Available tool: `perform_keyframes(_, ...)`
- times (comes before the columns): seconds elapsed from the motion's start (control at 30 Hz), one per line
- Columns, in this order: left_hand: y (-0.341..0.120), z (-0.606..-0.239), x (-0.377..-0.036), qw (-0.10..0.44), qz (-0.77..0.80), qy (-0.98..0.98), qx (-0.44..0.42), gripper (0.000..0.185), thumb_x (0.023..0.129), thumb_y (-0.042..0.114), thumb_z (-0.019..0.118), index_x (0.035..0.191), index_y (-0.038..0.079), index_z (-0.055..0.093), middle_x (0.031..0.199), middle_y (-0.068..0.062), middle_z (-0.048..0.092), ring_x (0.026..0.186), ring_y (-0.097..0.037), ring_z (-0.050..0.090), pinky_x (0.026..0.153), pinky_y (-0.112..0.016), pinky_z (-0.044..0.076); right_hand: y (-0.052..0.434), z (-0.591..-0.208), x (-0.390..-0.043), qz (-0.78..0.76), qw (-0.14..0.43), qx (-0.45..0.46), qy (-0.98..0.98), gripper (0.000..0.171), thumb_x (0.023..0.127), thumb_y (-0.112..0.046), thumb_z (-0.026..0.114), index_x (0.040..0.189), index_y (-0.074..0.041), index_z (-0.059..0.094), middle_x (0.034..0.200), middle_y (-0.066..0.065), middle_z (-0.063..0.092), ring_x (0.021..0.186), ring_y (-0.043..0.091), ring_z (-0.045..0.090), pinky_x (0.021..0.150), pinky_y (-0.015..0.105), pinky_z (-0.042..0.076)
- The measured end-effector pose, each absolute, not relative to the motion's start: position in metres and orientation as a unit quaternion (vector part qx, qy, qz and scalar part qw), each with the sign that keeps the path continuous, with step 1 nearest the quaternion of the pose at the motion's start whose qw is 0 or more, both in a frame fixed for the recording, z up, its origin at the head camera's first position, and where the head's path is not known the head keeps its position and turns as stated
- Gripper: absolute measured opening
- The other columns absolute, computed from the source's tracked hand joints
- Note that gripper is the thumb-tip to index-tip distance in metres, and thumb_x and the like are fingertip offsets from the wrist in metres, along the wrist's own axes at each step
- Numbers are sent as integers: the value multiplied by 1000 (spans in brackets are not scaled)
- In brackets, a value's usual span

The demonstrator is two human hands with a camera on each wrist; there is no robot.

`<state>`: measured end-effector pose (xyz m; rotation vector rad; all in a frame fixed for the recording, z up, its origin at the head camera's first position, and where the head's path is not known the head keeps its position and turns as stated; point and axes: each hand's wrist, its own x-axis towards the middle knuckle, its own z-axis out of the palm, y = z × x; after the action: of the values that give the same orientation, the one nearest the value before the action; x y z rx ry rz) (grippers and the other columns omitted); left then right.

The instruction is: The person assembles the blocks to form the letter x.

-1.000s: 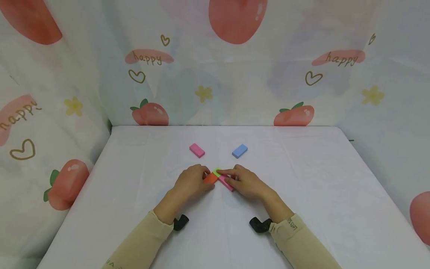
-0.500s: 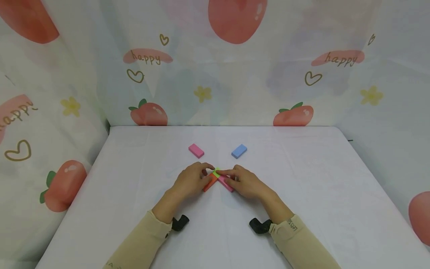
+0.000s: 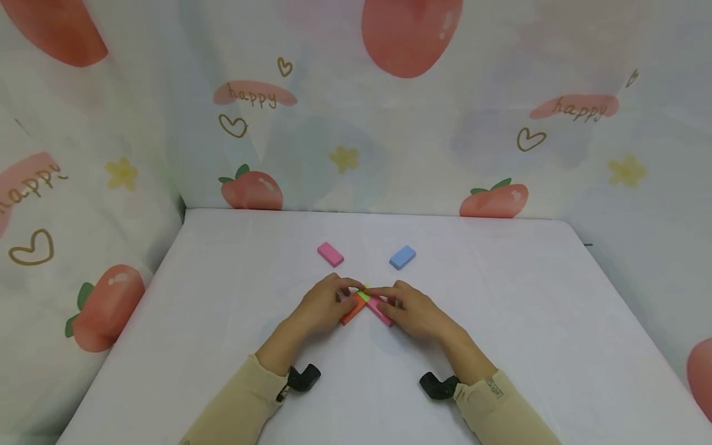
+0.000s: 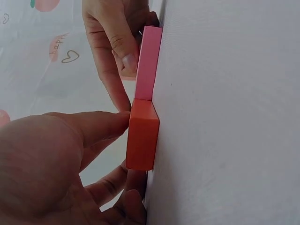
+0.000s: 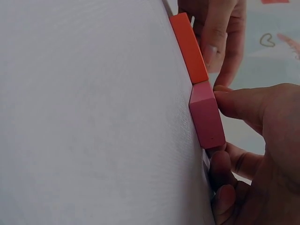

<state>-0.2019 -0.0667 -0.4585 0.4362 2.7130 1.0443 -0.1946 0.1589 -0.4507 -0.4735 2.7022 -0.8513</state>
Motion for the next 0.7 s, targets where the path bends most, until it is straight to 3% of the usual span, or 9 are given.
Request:
perform_keyframes(0.23,-71,-461,-203,98,367,911,160,26,95,30,61,119,35,66,102,1,57,81,-12,53,66,-28,44,157,-451,-195,-304,126,-163,930,33,94,-30,63,125,-41,60,89,-5,54,77,14,51,65,30,41)
perform_keyframes(0.5,-70,-463,-205,95,354,916,165,24,95,31,60,116,40,68,100,4,55,79,-12,51,63,-27,43,159,-453,-198,-334,115,-165,921,22,94,-32,63,115,-34,59,87,-3,54,70,13,50,59,27,40)
perform_keyframes(0.7,-70,-464,-205,95,355,916,160,23,94,31,62,114,40,70,100,3,56,79,-11,51,64,-26,42,159,-452,-198,-347,122,-168,915,23,94,-34,62,117,-32,57,88,-1,55,69,13,50,58,26,41)
